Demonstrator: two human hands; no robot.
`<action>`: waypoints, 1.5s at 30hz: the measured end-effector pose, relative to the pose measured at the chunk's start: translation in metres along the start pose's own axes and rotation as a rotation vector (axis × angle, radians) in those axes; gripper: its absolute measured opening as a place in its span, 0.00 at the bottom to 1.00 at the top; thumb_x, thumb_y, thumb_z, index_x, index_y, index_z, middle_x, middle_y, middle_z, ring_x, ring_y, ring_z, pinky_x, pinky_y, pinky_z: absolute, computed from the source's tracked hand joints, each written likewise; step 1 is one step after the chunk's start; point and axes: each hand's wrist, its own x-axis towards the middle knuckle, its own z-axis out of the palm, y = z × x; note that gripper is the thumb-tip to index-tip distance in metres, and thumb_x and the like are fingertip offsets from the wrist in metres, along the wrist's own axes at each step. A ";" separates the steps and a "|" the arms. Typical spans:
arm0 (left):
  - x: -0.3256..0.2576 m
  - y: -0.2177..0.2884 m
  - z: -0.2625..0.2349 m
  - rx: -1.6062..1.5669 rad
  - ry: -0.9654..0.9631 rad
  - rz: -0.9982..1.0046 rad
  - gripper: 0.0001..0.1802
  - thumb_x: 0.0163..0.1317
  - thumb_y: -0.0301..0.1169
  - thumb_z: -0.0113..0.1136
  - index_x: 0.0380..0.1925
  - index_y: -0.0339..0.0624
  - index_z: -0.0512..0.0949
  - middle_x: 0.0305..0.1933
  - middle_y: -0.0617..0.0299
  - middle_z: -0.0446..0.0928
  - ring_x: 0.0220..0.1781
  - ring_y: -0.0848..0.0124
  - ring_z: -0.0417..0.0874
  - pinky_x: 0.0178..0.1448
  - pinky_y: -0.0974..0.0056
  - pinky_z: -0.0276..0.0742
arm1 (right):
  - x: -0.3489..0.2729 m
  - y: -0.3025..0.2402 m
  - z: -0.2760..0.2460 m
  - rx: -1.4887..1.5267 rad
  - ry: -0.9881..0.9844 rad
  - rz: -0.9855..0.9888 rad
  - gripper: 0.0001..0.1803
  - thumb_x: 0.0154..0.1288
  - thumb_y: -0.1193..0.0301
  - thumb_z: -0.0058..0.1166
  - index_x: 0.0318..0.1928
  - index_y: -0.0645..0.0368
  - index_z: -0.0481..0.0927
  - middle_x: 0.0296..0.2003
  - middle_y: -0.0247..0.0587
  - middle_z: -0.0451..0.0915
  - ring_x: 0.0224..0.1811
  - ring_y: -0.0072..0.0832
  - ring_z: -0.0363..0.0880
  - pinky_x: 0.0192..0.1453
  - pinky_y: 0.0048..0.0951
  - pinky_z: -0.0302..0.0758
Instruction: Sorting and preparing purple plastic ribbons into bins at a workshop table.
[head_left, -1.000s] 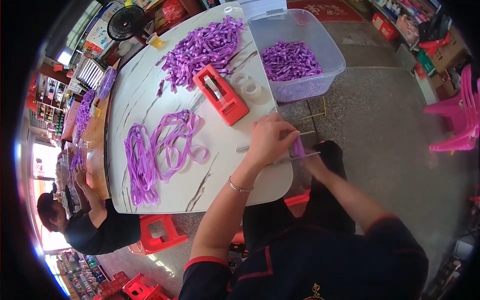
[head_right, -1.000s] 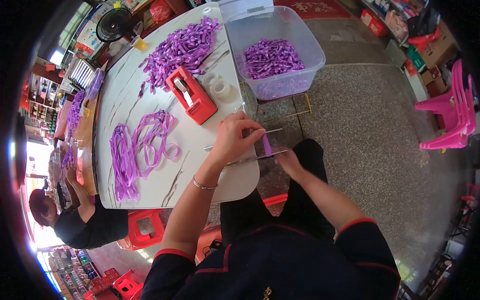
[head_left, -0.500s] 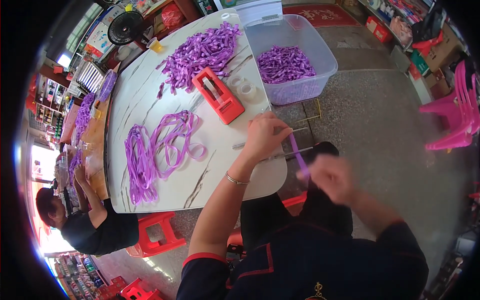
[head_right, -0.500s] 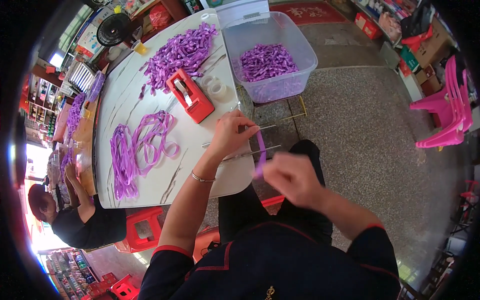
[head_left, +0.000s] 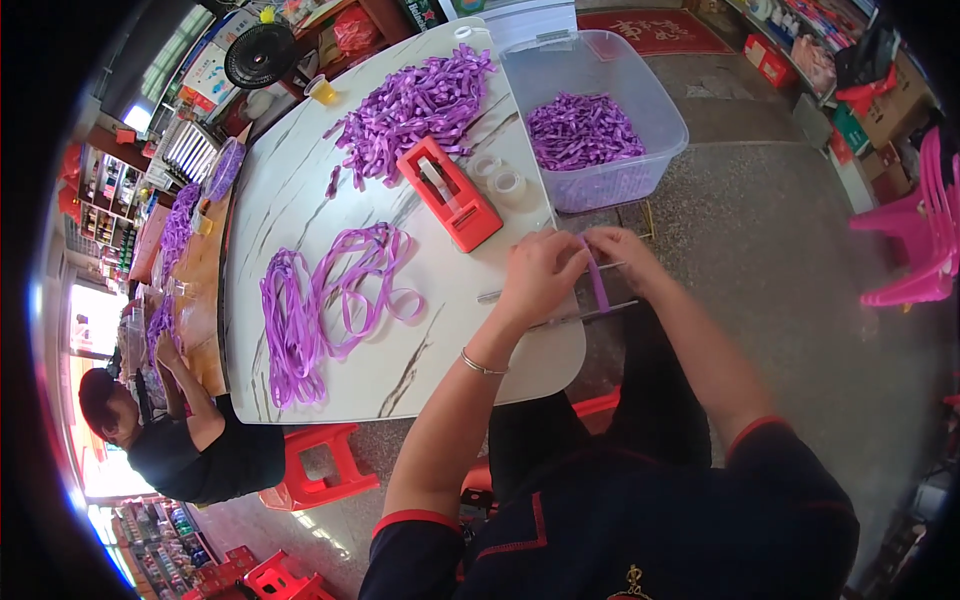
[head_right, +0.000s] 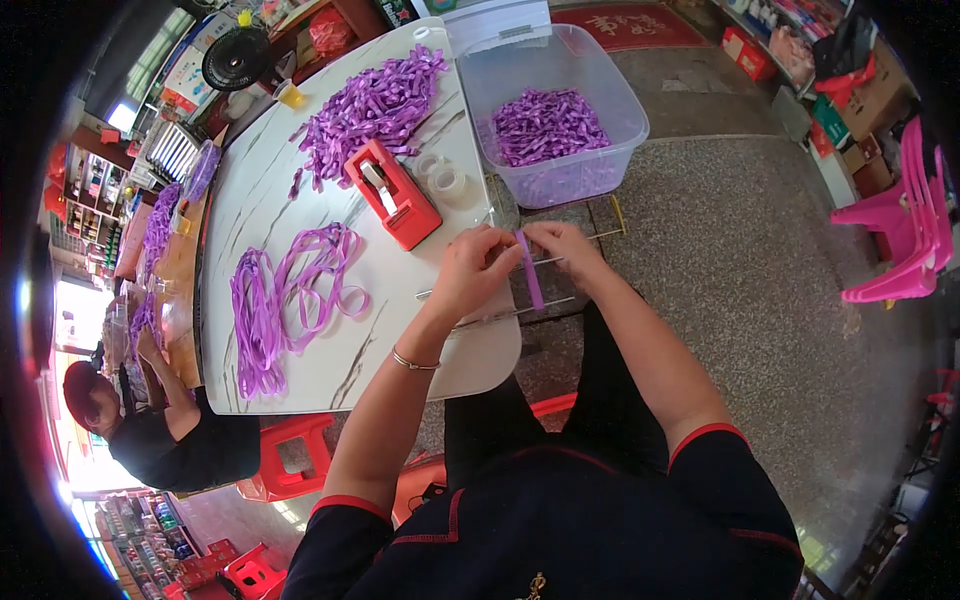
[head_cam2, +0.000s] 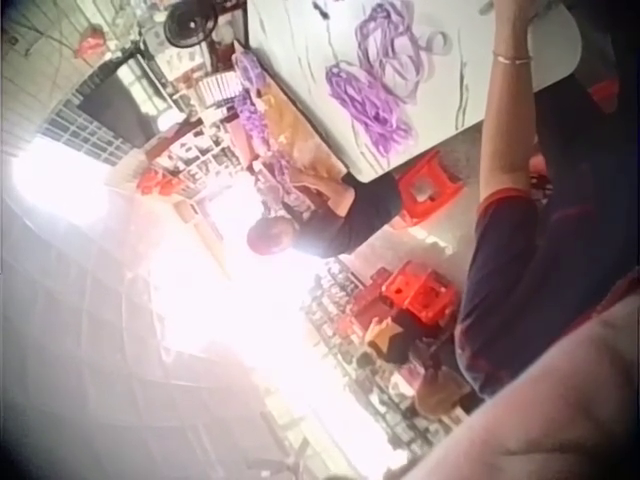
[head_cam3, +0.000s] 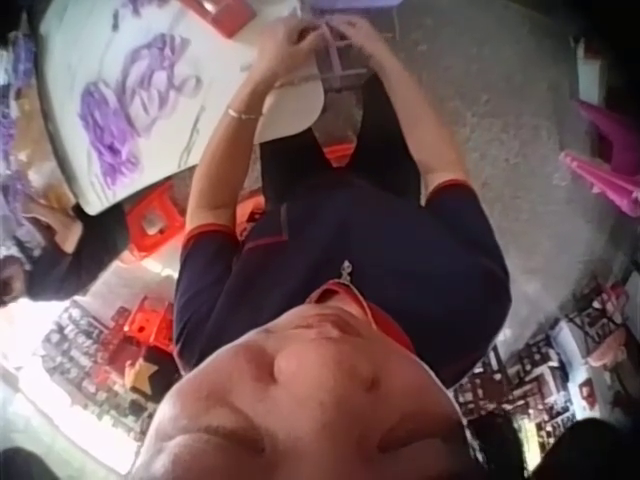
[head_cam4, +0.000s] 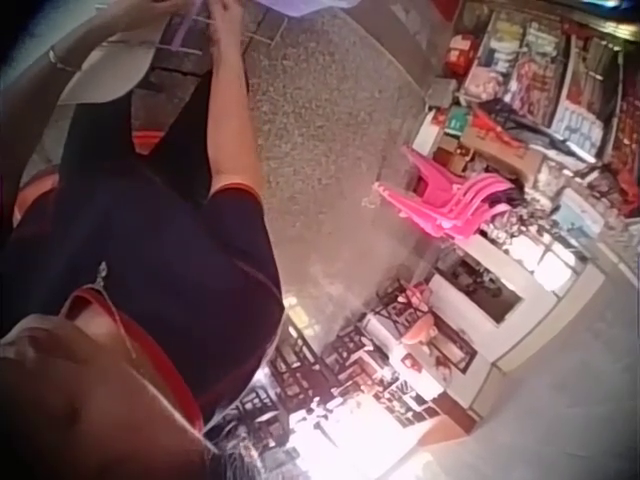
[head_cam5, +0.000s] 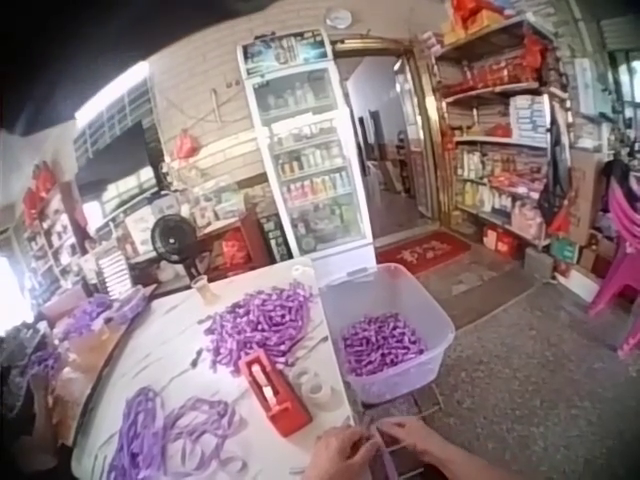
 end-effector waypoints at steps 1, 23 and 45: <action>-0.001 0.000 -0.001 0.002 -0.011 -0.008 0.08 0.51 0.32 0.59 0.27 0.39 0.79 0.22 0.59 0.70 0.25 0.66 0.71 0.30 0.63 0.66 | -0.008 0.008 0.002 0.070 -0.024 0.133 0.14 0.62 0.61 0.49 0.39 0.57 0.80 0.22 0.23 0.70 0.23 0.11 0.63 0.26 0.15 0.59; -0.048 0.028 0.000 0.132 0.180 0.217 0.12 0.55 0.33 0.57 0.38 0.43 0.79 0.24 0.60 0.71 0.25 0.68 0.72 0.33 0.64 0.67 | -0.115 0.012 0.039 0.381 0.104 0.164 0.08 0.58 0.70 0.55 0.37 0.59 0.75 0.27 0.31 0.76 0.27 0.16 0.73 0.28 0.15 0.67; -0.110 0.046 0.032 -2.099 -0.339 -0.649 0.09 0.59 0.27 0.44 0.40 0.52 0.64 0.22 0.72 0.60 0.22 0.81 0.60 0.25 0.76 0.57 | -0.118 0.006 0.008 -0.082 -0.059 0.187 0.09 0.57 0.69 0.54 0.32 0.63 0.78 0.24 0.36 0.78 0.25 0.21 0.77 0.29 0.19 0.72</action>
